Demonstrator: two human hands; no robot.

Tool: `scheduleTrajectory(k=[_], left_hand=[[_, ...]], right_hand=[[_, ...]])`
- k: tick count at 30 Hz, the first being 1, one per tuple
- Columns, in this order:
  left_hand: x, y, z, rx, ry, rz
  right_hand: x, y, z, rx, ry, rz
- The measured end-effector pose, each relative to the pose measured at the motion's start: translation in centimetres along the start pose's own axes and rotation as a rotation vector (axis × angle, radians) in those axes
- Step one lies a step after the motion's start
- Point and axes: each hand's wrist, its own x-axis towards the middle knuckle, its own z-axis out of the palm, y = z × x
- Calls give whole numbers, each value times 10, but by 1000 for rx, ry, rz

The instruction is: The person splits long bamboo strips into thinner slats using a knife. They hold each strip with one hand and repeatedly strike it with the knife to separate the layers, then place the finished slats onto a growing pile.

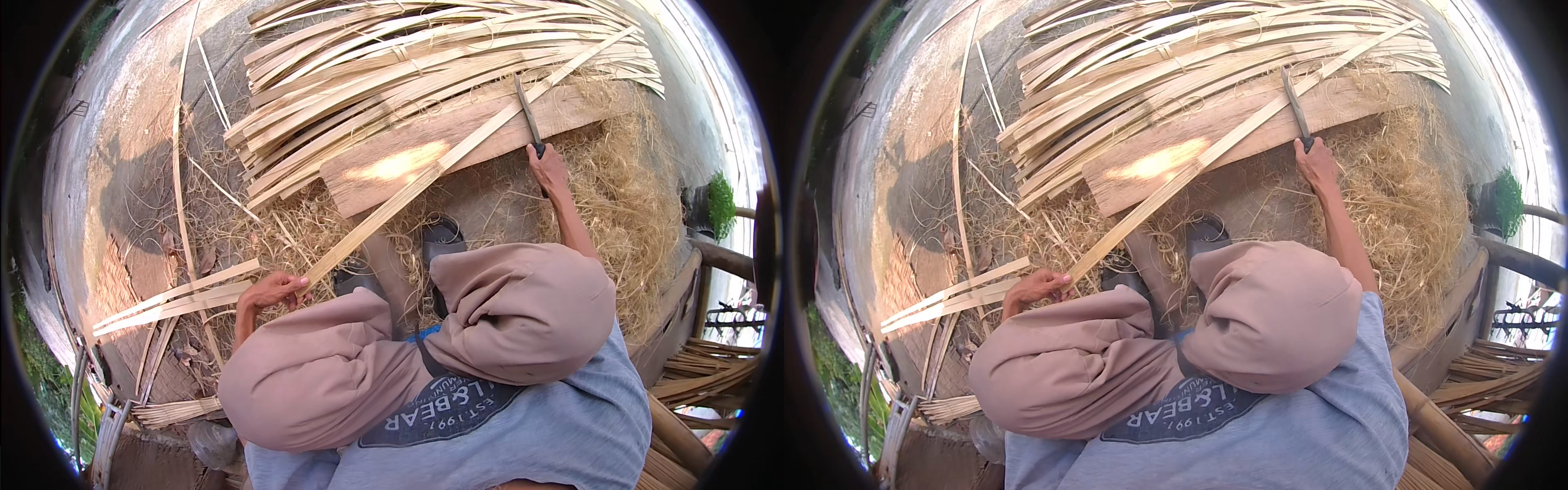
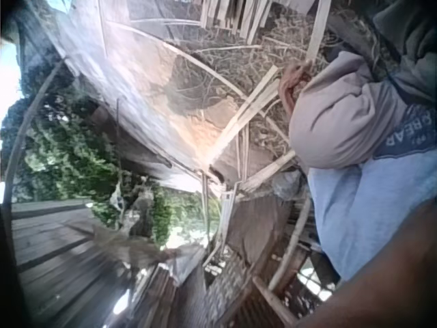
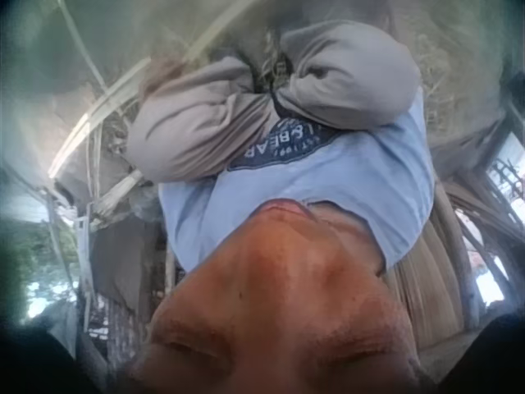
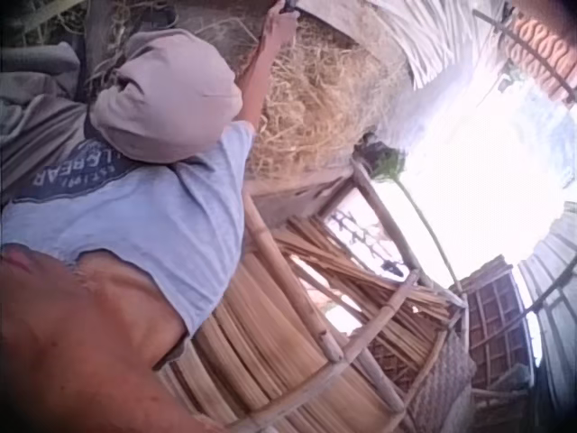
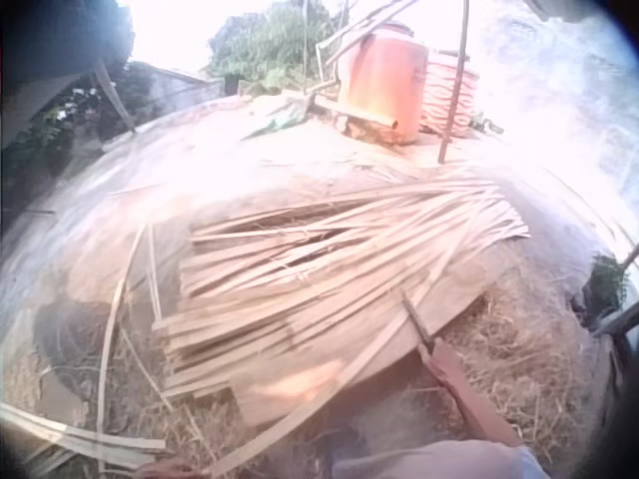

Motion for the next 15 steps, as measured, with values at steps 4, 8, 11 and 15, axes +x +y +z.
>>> scheduleTrajectory(k=[4, 8, 11, 15], left_hand=[[8, 24, 45, -238, 229, 123], [51, 90, 83, -62, 579, 332], [84, 115, 104, 131, 826, 506], [99, 112, 104, 230, 891, 556]], right_hand=[[1, -25, -7, 353, -265, 208], [-73, -105, -15, 419, -300, -91], [-151, -154, -11, 506, -523, -418], [-149, -127, -14, 336, -383, -488]])
